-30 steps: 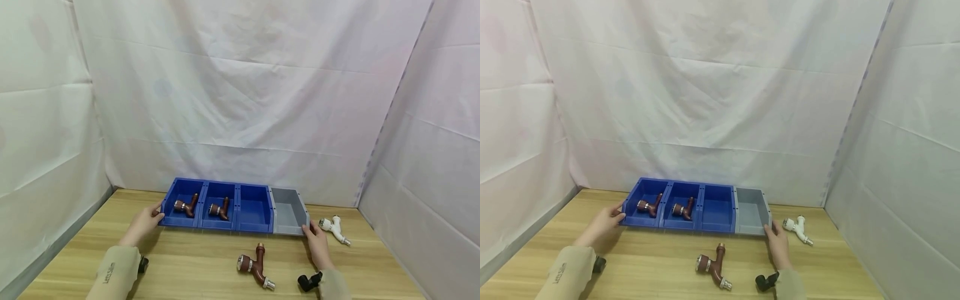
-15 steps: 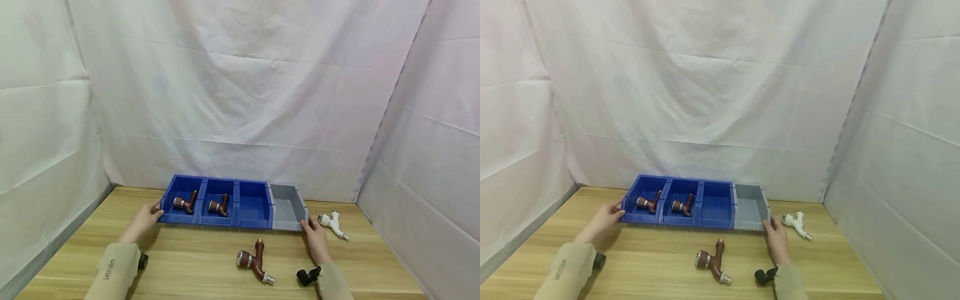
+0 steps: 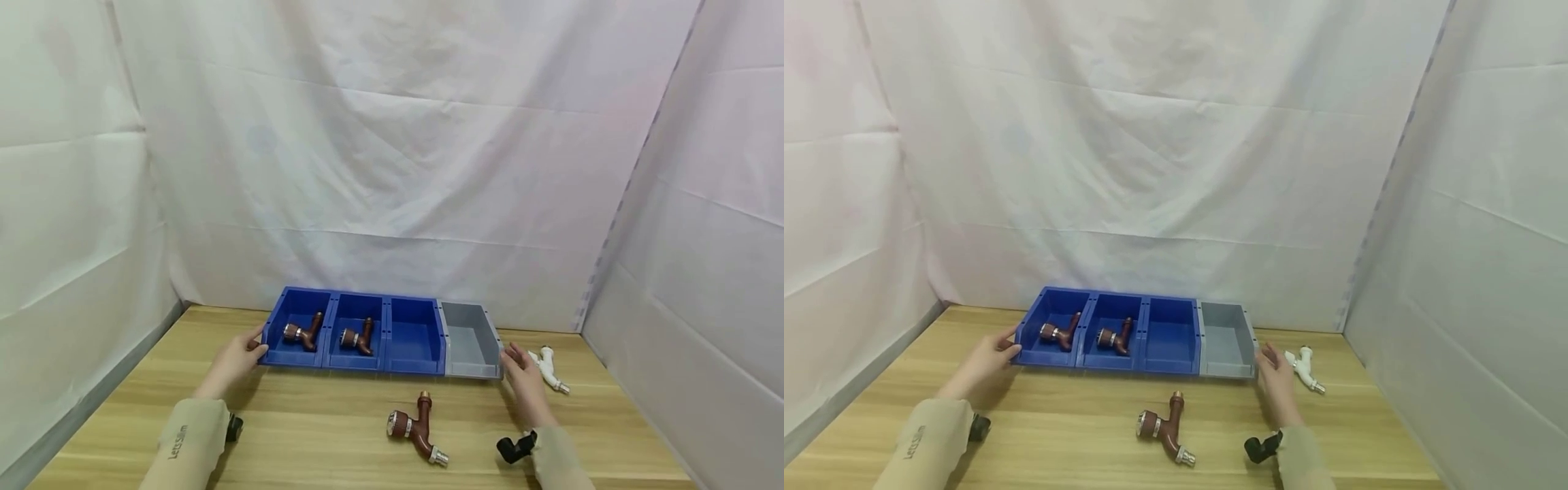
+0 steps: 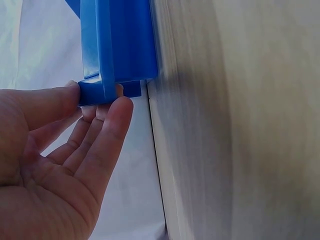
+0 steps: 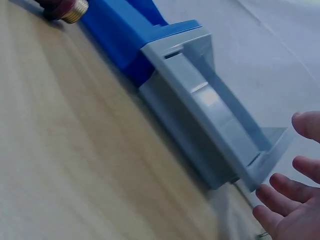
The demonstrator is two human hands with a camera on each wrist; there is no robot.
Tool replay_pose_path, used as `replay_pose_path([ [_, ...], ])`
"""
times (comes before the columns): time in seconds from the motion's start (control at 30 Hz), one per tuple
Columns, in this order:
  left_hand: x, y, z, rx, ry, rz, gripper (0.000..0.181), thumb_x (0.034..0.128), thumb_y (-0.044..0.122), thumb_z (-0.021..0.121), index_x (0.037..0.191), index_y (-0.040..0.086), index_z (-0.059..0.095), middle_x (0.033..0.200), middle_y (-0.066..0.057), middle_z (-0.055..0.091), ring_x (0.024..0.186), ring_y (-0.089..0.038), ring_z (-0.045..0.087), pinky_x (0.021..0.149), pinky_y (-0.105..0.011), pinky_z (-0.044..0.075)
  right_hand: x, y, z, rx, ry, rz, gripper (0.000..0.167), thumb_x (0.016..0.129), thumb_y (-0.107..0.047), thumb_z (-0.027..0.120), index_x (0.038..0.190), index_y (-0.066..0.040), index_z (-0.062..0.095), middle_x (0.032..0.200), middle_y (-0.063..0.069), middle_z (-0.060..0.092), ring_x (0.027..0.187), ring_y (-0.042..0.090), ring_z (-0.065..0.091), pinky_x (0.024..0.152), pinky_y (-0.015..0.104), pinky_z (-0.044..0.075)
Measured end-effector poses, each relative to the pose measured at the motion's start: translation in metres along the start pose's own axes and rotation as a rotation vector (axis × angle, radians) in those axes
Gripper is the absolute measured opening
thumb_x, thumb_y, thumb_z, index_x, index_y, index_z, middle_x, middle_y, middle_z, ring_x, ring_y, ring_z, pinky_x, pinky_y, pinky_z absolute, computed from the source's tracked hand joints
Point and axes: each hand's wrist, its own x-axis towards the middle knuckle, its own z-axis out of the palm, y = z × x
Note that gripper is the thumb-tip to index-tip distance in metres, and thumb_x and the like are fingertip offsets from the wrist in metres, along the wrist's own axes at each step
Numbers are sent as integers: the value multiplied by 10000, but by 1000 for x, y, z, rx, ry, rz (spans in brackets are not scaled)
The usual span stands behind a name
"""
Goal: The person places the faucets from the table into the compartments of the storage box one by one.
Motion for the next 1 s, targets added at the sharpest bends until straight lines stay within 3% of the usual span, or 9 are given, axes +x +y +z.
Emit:
replay_pose_path([
  [0.1,1,2,-2,-8,-8,-5,533,968,78,573,1439,-74,376,923,-185,656,650,-192,578,581,-330,452,-1,-11,-7,-41,6,-50,596,1029,-243,495,1504,26,257,1491,248,319,1340,334,333,1062,371,321],
  [0.3,1,3,-3,-18,-12,-11,534,966,62,569,1435,-91,367,899,-174,652,652,-206,583,568,-329,453,-10,-33,-12,-165,-37,-173,570,1003,-256,553,1470,4,354,1481,241,349,1342,393,359,1067,499,314],
  [0.67,-2,-1,0,-9,2,23,526,957,44,573,1422,-105,378,877,-170,662,628,-185,585,563,-335,460,-41,-58,12,-283,-267,-484,493,946,-156,643,1393,-18,489,1455,207,397,1305,419,399,1026,582,321],
  [0.87,-2,2,0,-1,-4,-1,528,967,67,568,1436,-83,375,903,-179,659,640,-187,580,567,-331,454,-54,-63,28,-334,-347,-545,506,932,-189,664,1395,-61,505,1491,167,350,1348,417,317,1007,618,327],
  [1.0,-1,3,-1,-7,-4,-6,527,968,65,564,1435,-87,373,907,-188,655,645,-198,585,561,-329,454,-62,-67,39,-383,-398,-573,523,911,-211,690,1387,-77,520,1482,159,373,1342,407,341,991,604,358],
])
